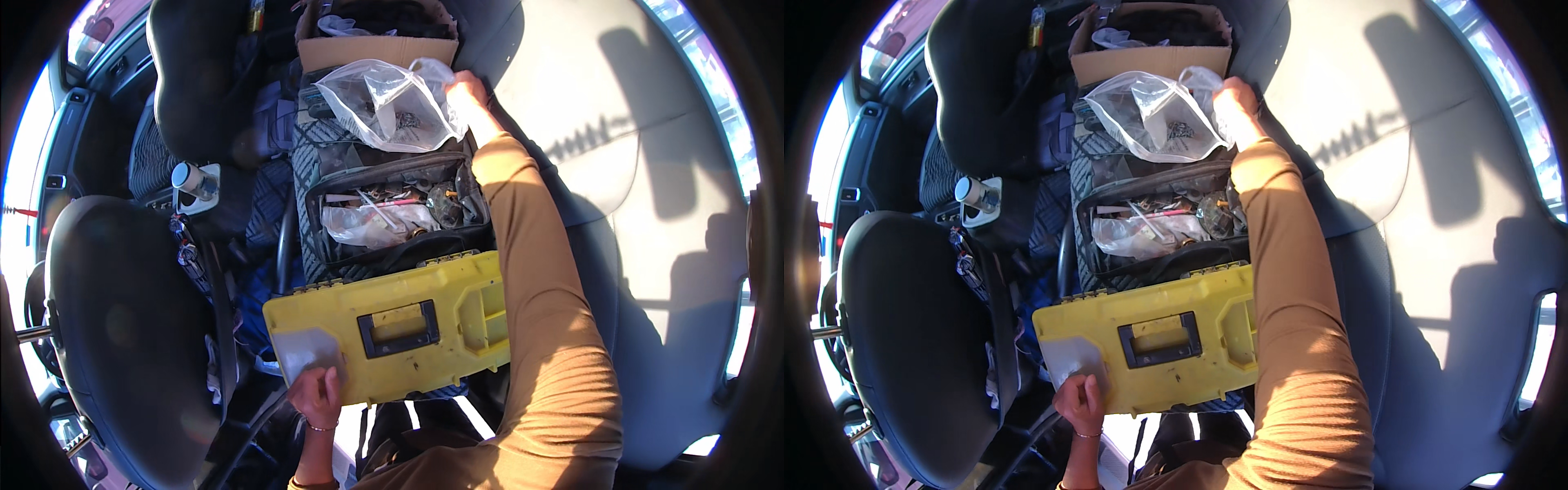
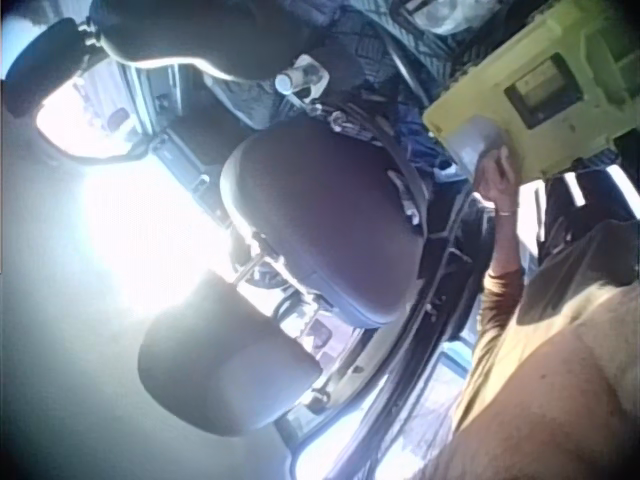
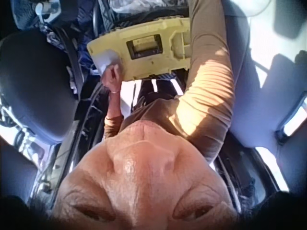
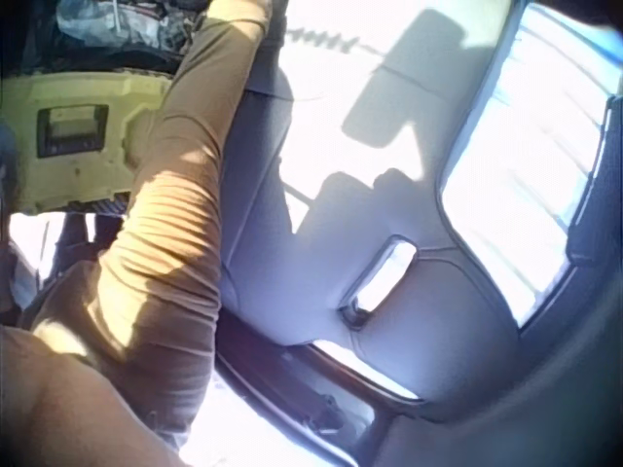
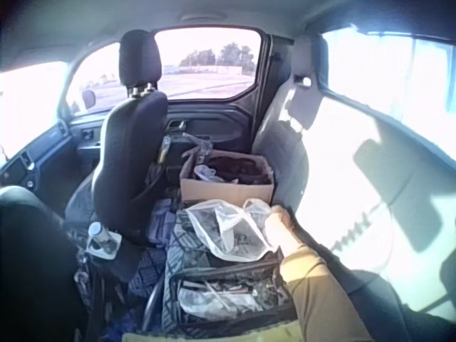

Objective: The person opens a yellow toolbox in the back seat of a pickup truck, removes a roll of tape, and places it inside. They then retrieve a plastic bag containing screws, open it, and place it back. Finally, they take a black tool bag from the seat, walk to the truck bed, and search through its contents.

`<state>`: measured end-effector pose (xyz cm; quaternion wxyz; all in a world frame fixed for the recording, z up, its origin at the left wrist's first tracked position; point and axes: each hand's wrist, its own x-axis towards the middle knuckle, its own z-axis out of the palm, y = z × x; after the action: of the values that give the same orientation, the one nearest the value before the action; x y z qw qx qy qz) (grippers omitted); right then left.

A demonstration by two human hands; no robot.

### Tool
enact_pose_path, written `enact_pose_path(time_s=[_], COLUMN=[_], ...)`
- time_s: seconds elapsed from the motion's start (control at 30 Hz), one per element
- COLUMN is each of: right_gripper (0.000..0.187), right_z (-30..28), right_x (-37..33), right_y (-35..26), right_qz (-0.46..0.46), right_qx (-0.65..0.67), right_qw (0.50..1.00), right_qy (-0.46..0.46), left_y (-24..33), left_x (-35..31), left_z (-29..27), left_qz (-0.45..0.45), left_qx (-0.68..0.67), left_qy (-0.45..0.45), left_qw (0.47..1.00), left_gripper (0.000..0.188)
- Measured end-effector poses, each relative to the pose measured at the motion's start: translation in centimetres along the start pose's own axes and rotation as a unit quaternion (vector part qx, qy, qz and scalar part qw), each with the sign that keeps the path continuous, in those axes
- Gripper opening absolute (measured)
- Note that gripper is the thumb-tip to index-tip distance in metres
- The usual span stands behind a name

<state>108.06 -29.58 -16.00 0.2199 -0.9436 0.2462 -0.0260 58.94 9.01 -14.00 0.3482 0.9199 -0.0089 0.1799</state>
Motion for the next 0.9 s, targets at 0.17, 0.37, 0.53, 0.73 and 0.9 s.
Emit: enact_pose_path(time_s=[0.17, 0.37, 0.53, 0.73, 0.9], right_gripper=[0.035, 0.028, 0.011, 0.016, 0.027], right_z=[-4.3, -10.2, -15.0, -18.2, -17.3], right_x=[0.9, -3.7, -13.3, -25.2, -34.3], right_y=[0.1, 1.5, -0.8, -6.0, -6.0], right_qz=[-0.03, -0.324, -0.318, -0.374, -0.357], right_qx=[0.114, 0.36, 0.474, 0.485, 0.459], right_qw=[0.992, 0.875, 0.817, 0.758, 0.781], right_qy=[0.039, 0.005, -0.089, -0.223, -0.228], left_y=[0.0, 0.3, 0.4, 0.3, 0.2], left_x=[0.0, 0.2, 0.3, 0.4, 0.1], left_z=[-0.2, -0.4, -0.6, -0.3, -0.4], left_qz=[-0.011, -0.038, -0.034, -0.009, -0.077], left_qx=[-0.015, -0.052, -0.078, -0.093, -0.15], left_qy=[-0.007, -0.005, 0.01, 0.049, 0.043], left_qw=[1.0, 0.998, 0.996, 0.994, 0.985], left_gripper=[0.018, 0.019, 0.018, 0.015, 0.018])
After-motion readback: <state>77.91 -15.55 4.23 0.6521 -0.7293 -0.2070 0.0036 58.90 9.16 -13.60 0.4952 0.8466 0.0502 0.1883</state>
